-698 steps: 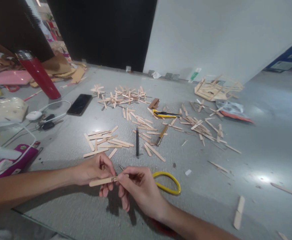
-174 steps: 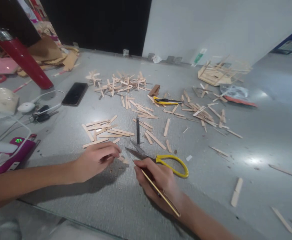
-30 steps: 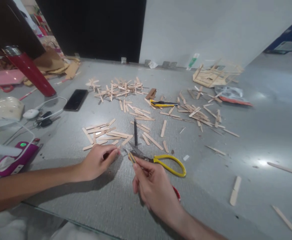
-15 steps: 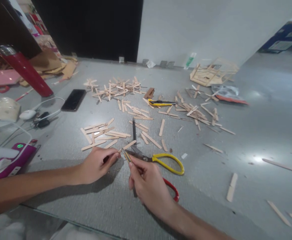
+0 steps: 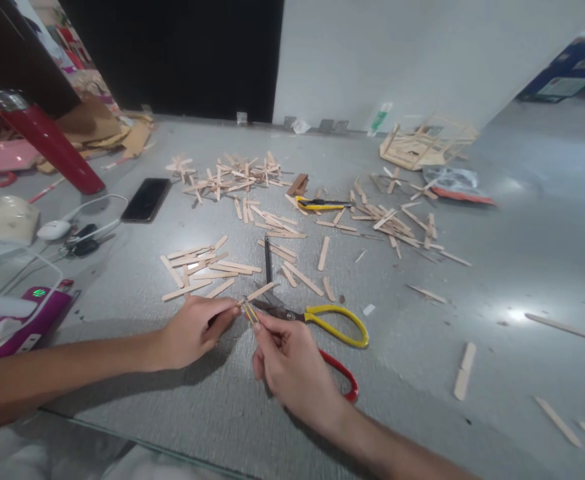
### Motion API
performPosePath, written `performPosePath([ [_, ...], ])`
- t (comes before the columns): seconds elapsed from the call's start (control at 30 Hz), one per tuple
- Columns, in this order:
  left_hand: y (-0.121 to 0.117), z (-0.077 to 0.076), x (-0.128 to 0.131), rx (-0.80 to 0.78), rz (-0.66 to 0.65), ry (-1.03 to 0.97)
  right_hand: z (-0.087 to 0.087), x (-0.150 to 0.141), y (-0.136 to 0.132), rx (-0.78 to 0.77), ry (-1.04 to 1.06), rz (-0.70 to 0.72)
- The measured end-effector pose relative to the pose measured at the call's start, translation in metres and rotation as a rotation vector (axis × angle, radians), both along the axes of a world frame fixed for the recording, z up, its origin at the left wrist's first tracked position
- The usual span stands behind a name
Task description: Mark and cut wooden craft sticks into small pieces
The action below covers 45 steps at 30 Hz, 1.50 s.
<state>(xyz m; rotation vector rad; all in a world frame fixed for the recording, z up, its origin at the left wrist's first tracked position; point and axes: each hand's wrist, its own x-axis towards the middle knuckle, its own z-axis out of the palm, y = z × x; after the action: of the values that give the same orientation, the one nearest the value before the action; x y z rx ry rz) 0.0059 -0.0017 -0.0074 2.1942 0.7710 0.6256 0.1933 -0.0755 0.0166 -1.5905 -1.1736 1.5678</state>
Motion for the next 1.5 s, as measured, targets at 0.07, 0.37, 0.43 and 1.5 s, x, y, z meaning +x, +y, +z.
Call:
performPosePath([
  [0.07,0.001,-0.001,0.001,0.004,-0.010,0.001,-0.002,-0.001,0.000,-0.002,0.012,-0.010],
  [0.37,0.001,0.005,0.001,-0.033,0.086,0.028,0.006,0.006,-0.003,0.073,-0.023,-0.071],
  [0.43,0.000,0.005,0.001,-0.033,0.075,0.018,0.008,0.006,-0.003,0.048,-0.002,-0.032],
  [1.5,-0.006,-0.013,-0.004,0.195,0.054,0.054,0.010,0.009,0.000,-0.074,0.126,0.016],
])
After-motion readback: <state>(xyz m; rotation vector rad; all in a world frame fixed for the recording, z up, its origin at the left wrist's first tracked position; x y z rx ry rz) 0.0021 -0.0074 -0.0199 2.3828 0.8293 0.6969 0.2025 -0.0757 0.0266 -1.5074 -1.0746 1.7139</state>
